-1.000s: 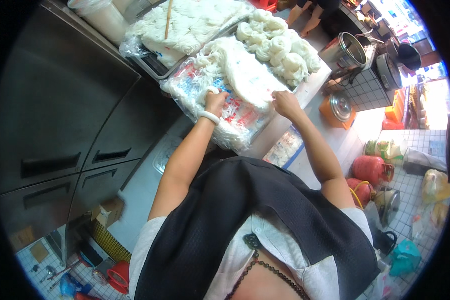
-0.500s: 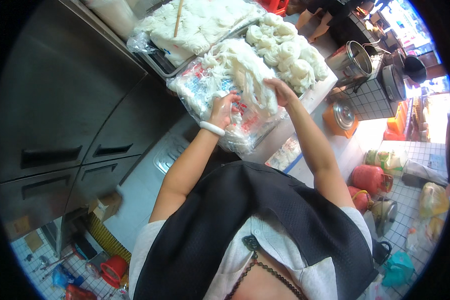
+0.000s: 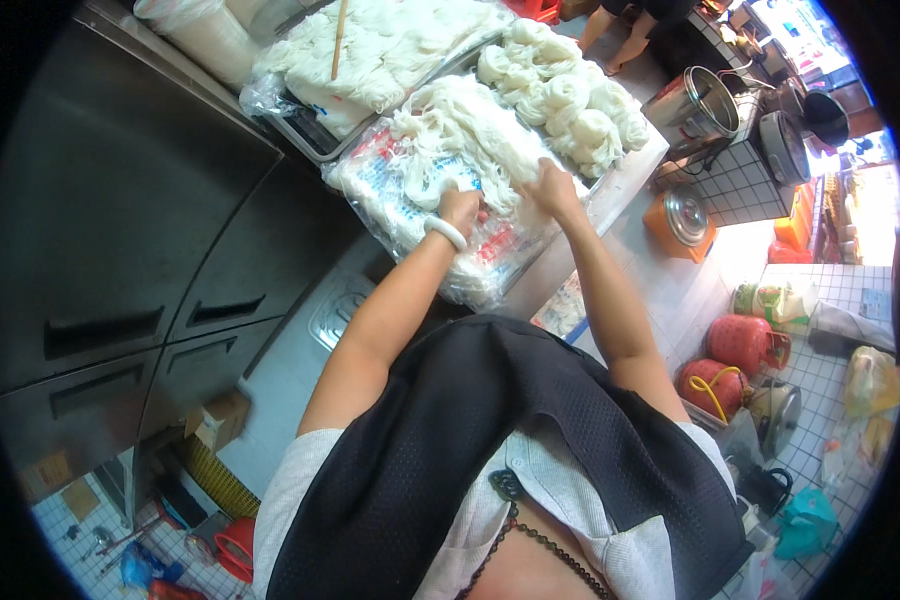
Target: The person repeatedly picks up portions of white dough, shapes them into balls, and places them into a tray. Later, the person stirs meat in a wok and pours soaked grains from a red bucket into a blue colander.
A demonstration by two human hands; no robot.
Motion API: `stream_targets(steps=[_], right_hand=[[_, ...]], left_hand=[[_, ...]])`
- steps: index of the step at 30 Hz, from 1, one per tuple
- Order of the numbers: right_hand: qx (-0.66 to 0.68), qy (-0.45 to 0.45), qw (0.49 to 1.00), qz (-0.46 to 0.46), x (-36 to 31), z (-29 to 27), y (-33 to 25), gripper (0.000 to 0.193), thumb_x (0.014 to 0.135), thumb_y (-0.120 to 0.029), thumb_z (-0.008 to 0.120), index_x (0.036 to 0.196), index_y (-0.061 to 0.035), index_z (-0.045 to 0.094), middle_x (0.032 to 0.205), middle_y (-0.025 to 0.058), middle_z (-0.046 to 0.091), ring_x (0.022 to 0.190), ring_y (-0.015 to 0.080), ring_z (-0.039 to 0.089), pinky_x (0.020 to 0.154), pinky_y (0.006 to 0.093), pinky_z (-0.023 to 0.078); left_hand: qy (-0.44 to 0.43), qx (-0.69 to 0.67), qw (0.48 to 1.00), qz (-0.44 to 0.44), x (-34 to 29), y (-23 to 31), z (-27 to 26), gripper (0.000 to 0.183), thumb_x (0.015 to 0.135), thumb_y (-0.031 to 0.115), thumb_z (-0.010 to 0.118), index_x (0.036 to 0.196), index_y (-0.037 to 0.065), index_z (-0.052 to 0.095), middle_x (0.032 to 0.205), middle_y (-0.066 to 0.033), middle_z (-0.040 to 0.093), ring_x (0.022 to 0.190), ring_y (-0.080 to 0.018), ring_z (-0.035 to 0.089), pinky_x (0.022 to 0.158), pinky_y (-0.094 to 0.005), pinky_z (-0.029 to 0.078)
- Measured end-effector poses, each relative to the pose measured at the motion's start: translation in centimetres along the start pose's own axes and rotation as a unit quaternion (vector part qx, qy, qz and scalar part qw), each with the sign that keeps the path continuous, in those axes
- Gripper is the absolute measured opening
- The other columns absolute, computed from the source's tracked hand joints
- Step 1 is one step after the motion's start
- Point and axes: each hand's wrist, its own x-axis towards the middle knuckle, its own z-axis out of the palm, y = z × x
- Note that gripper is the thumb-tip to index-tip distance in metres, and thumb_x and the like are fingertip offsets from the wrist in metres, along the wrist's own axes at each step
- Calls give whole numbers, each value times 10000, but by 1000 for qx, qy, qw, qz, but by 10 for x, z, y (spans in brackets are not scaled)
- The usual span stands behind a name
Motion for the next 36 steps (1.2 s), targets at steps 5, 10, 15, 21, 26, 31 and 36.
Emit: stream_targets(steps=[5, 10, 15, 21, 26, 31, 36], right_hand=[[-132, 102, 967, -193, -33, 9, -11, 410, 688, -287, 645, 1007, -39, 572, 1006, 261, 535, 945, 375, 520, 776, 423, 421], [-81, 39, 990, -108, -29, 16, 11, 319, 656, -252, 657, 920, -77, 612, 1190, 280, 424, 1128, 388, 400, 922, 395, 349], [15, -21, 997, -68, -24, 0, 19, 267, 659, -172, 640, 916, -102, 613, 1237, 245, 398, 1138, 371, 400, 951, 364, 327], [1, 46, 988, -147, -44, -26, -19, 236, 722, -125, 594, 948, -59, 614, 1106, 206, 533, 1000, 350, 521, 861, 348, 406], [240, -151, 952, -110, -46, -6, -45, 352, 807, -202, 579, 1096, -6, 532, 759, 65, 602, 724, 129, 574, 675, 260, 445], [246, -170, 953, -53, -43, 11, -31, 342, 769, -127, 592, 1047, 62, 530, 722, 74, 600, 650, 108, 566, 617, 225, 442], [284, -178, 940, -63, -46, 16, -24, 271, 758, -100, 597, 958, 81, 572, 759, 86, 622, 657, 121, 585, 627, 232, 460]], left_hand=[[-116, -193, 959, -173, 7, -16, 12, 196, 770, 185, 578, 800, -8, 558, 698, -93, 559, 499, -147, 458, 418, -308, 379], [-50, -72, 991, -103, 24, -10, 29, 168, 751, 204, 596, 727, 43, 552, 610, -56, 498, 501, -153, 447, 439, -320, 402], [-164, -246, 941, -162, 11, 19, 6, 115, 725, 137, 504, 760, 34, 541, 735, -116, 569, 639, -250, 557, 584, -402, 484], [-236, -267, 926, -123, -32, 28, -19, 238, 762, 118, 479, 946, -17, 545, 874, -143, 597, 844, -275, 583, 807, -413, 454], [-210, -304, 923, -109, -37, 23, -26, 238, 812, 101, 492, 1022, -6, 516, 938, -135, 583, 854, -248, 579, 773, -384, 468], [-138, -189, 970, -68, -26, 8, -36, 184, 797, 52, 523, 963, -26, 512, 811, -129, 578, 688, -249, 579, 625, -323, 490], [-142, -284, 939, -135, -18, -15, -28, 134, 804, 133, 563, 862, 20, 519, 715, -105, 556, 612, -214, 553, 575, -313, 479]])
